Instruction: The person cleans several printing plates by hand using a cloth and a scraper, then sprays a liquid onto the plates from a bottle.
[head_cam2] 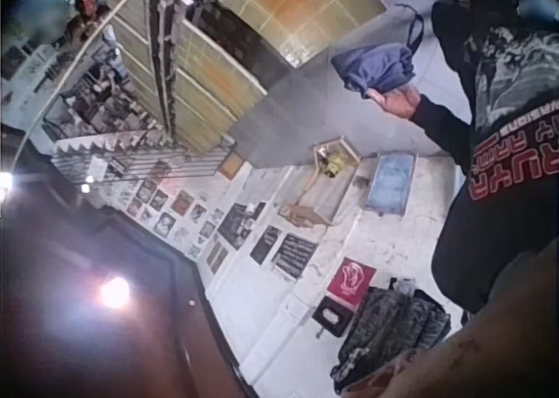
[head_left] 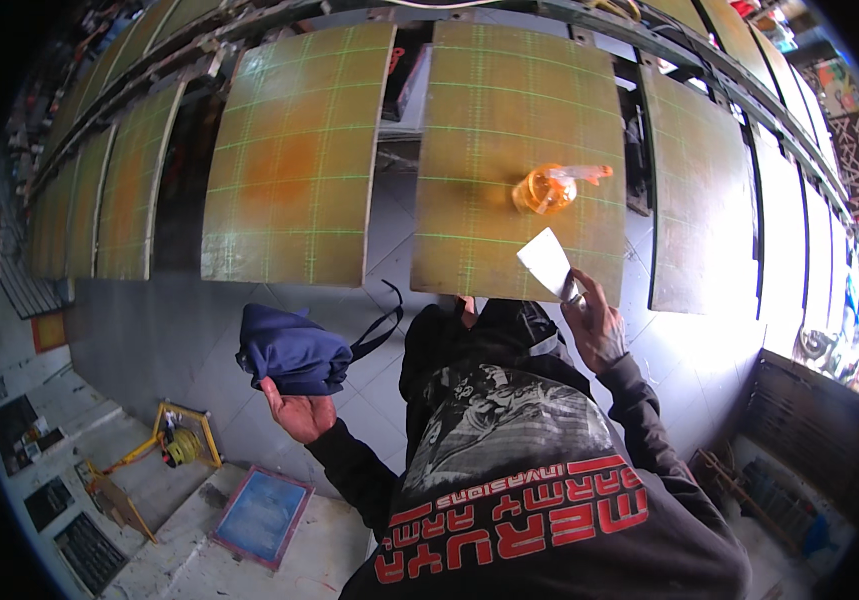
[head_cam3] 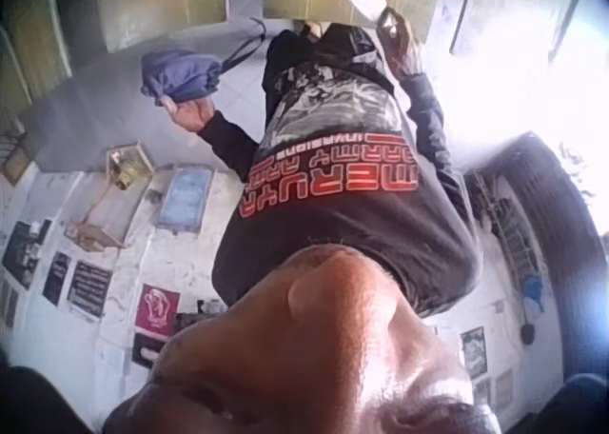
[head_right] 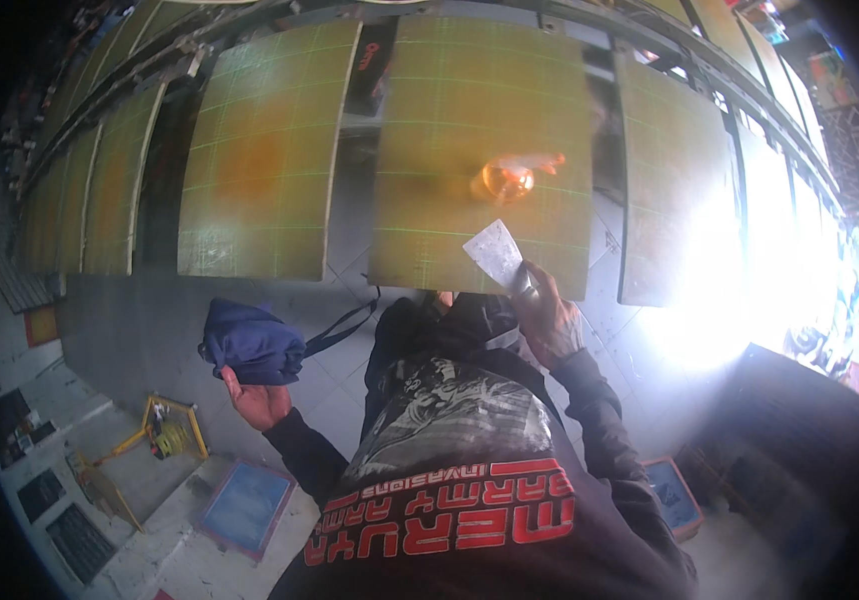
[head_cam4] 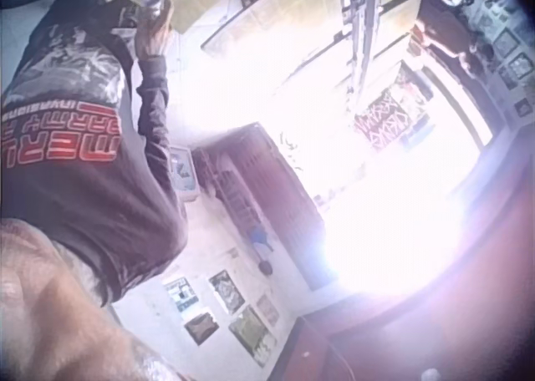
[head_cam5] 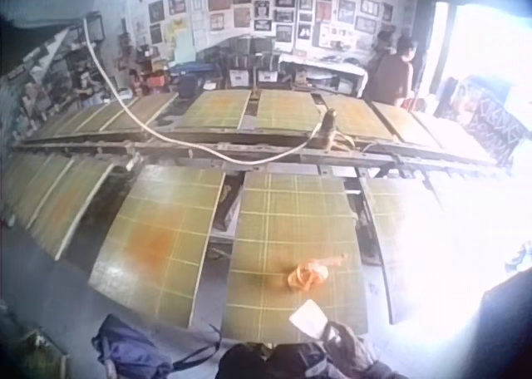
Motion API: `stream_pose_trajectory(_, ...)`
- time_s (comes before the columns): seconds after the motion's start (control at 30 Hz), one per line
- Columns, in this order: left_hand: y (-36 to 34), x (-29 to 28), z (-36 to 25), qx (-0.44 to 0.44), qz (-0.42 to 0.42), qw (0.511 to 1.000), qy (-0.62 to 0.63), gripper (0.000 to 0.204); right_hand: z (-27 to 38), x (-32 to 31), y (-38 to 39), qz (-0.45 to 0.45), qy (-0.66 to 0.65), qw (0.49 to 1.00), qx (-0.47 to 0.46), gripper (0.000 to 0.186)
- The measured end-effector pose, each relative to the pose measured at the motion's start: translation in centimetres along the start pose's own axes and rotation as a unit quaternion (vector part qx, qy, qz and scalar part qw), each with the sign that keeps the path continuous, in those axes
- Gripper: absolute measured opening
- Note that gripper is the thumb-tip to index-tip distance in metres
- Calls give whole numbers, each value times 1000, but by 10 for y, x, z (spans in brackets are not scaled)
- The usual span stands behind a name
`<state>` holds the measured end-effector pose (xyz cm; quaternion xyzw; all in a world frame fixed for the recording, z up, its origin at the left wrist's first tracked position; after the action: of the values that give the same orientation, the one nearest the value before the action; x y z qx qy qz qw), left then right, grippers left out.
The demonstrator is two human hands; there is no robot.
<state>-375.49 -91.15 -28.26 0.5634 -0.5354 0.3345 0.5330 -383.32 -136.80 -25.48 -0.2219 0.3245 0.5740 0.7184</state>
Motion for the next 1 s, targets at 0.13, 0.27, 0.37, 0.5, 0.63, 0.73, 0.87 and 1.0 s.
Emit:
stream_pose_trajectory(0.13,-3,-17,17,-30,-20,999,10,45,-29,16,1,18,34,999,-19,54)
stream_pose_trajectory(0.27,11,-47,38,-14,-146,989,-23,47,-45,31,-27,-10,91,996,-20,64)
stream_pose_trajectory(0.37,38,-62,46,-9,-150,989,-9,45,-42,14,-43,-134,99,986,-16,88)
stream_pose_trajectory(0.5,95,-75,54,25,-164,986,-18,43,-25,-8,-79,-276,29,958,-76,114)
stream_pose_trajectory(0.63,142,-72,53,86,-147,984,-59,44,-22,-8,-135,-362,-27,926,-103,120)
stream_pose_trajectory(0.73,176,-53,53,127,-124,981,-81,48,-40,-9,-159,-430,-42,898,-82,98)
stream_pose_trajectory(0.87,192,-25,80,145,-107,982,-60,47,-84,-14,-191,-403,-86,907,-80,84)
stream_pose_trajectory(1.0,182,-49,137,109,-137,984,-17,45,-125,-34,-199,-372,-252,880,-156,71)
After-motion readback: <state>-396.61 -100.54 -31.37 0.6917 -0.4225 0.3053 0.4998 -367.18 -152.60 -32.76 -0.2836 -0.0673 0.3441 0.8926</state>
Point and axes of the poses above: each hand's wrist, its own y-axis away from the middle knuckle, its own x-axis out of the palm, z = x × y, the point moved 10 cm from there along -y, towards the middle knuckle, and after that the axes turned 8 degrees about -x, right-handed, at the moved point
